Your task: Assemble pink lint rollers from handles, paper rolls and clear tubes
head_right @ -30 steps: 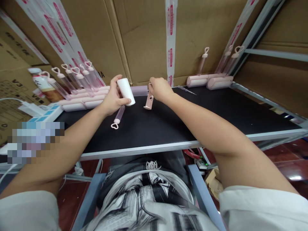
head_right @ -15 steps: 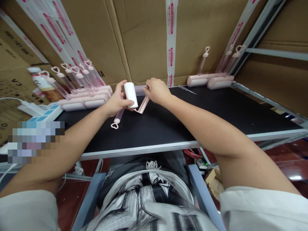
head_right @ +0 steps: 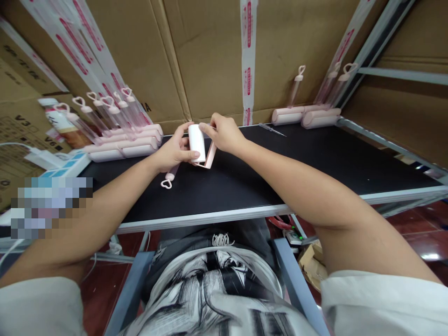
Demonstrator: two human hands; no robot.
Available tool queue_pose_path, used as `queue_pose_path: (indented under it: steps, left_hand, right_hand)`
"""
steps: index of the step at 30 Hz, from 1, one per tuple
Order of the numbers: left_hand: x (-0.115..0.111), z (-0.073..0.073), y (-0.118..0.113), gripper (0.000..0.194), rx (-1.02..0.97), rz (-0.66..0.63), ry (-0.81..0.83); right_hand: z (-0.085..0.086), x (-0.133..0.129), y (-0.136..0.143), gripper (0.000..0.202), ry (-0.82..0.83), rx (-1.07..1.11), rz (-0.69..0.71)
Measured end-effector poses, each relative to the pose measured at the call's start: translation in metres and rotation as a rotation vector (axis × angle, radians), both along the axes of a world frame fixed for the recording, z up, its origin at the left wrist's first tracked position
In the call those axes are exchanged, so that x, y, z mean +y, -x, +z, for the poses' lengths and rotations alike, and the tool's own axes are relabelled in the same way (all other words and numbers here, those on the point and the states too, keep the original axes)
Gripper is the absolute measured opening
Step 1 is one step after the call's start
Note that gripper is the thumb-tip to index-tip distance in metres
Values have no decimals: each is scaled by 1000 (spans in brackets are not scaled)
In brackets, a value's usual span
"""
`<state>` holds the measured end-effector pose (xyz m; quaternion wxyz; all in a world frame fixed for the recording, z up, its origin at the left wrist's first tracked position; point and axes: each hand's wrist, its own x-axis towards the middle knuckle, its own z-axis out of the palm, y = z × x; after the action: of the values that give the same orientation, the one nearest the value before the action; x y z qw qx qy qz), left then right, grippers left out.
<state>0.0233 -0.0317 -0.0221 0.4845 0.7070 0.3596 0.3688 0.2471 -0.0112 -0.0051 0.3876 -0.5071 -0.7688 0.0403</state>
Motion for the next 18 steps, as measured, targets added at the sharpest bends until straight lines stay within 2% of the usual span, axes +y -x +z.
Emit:
queue_pose_path:
  steps: [4, 8, 13, 15, 18]
  left_hand:
    - [-1, 2, 0, 121, -27, -56, 45]
    - [-1, 2, 1, 116, -18, -59, 52]
    - [-6, 2, -4, 85, -4, -65, -38]
    - [-10, 2, -10, 72, 40, -14, -116]
    - [-12, 1, -18, 59, 130, 170, -333]
  right_hand:
    - [-1, -2, 2, 43, 10, 53, 8]
    - [-7, 2, 6, 48, 24, 193, 49]
    - [-13, 5, 13, 55, 185, 479, 251]
    - [-14, 3, 16, 59, 222, 542, 325]
    - [-14, -2, 22, 63, 178, 581, 358]
